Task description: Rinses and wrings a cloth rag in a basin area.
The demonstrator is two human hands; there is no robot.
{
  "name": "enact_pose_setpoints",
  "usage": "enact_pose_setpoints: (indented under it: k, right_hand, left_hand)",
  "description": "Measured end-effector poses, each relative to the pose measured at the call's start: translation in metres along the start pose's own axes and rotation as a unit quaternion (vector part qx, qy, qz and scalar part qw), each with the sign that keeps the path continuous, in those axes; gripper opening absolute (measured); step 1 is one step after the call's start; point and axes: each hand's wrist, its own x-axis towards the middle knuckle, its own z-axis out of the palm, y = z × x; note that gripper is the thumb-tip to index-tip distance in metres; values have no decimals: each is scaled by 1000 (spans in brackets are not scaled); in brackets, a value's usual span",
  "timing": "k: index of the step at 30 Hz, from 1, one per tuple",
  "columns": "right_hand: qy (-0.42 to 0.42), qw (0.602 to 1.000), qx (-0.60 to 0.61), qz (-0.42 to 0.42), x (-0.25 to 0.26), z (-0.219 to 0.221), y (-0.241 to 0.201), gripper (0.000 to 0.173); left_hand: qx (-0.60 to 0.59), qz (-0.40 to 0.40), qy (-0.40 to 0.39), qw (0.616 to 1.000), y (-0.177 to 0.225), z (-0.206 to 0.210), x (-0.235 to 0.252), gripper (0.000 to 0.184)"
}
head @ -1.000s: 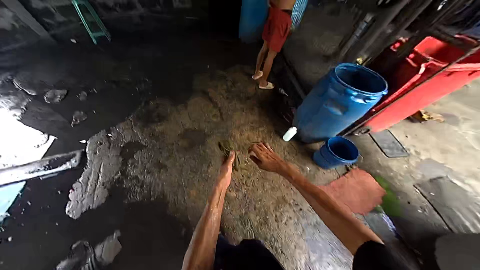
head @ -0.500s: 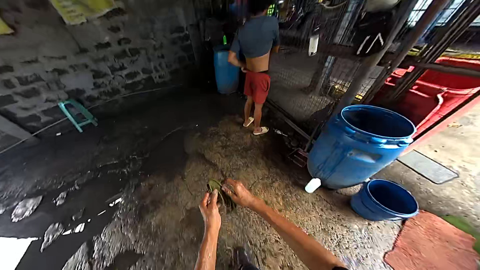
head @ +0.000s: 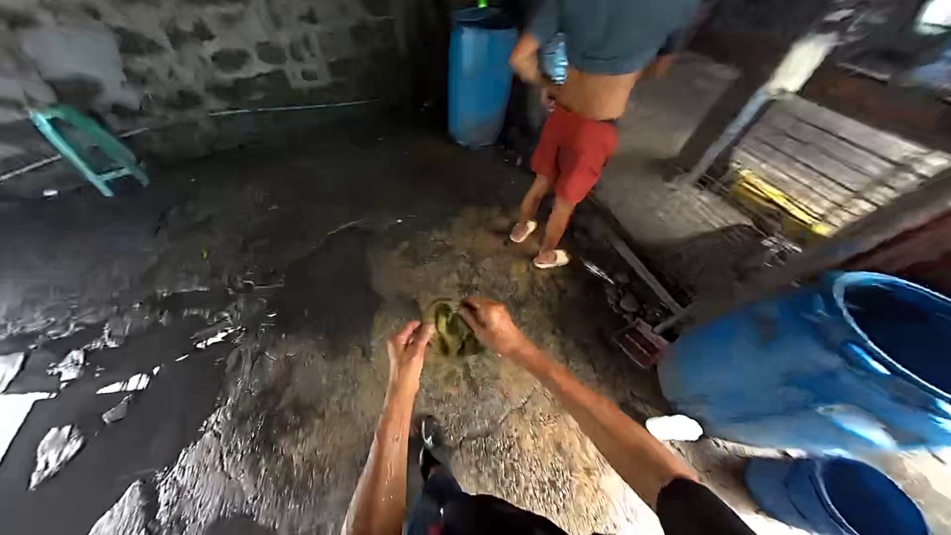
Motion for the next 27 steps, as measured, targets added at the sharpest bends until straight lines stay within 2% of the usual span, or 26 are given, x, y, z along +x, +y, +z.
enact_pose_setpoints:
  k: [2, 4, 7, 9, 13, 17, 21, 24, 27]
  right_hand:
    - [9, 999, -36, 7, 77, -12, 9, 34]
    - [11, 999, -52, 7, 124, -26, 23, 31]
    - [63, 996, -65, -10, 216, -46, 50, 25]
    - [79, 994, -70, 8, 276, -49, 67, 23]
    - [57, 994, -88, 39, 387, -46, 123, 25]
    - [46, 995, -74, 47, 500, -58, 204, 27]
    - [68, 995, -55, 55, 615, -80, 262, 26]
    - [94, 991, -95, 27, 697, -91, 292, 22]
    - [94, 985, -140, 28, 773, -103, 320, 21]
  left_hand:
    - [24, 3, -59, 998, 13, -18, 89, 22]
    - [60, -18, -126, 990, 13, -28, 156, 20]
    - [82, -9, -206, 975, 26, -31, 272, 15]
    - [87, -16, -242, 966, 35, -29, 346, 16]
    - [82, -27, -264, 961, 32, -13, 492, 11]
    - [99, -13, -256, 962, 20, 28, 628, 14]
    - [114, 53, -238, 963, 44, 77, 749, 19]
    - [123, 115, -247, 954, 72, 103, 838, 15]
    - [120, 102, -291, 944, 93, 120, 925, 13]
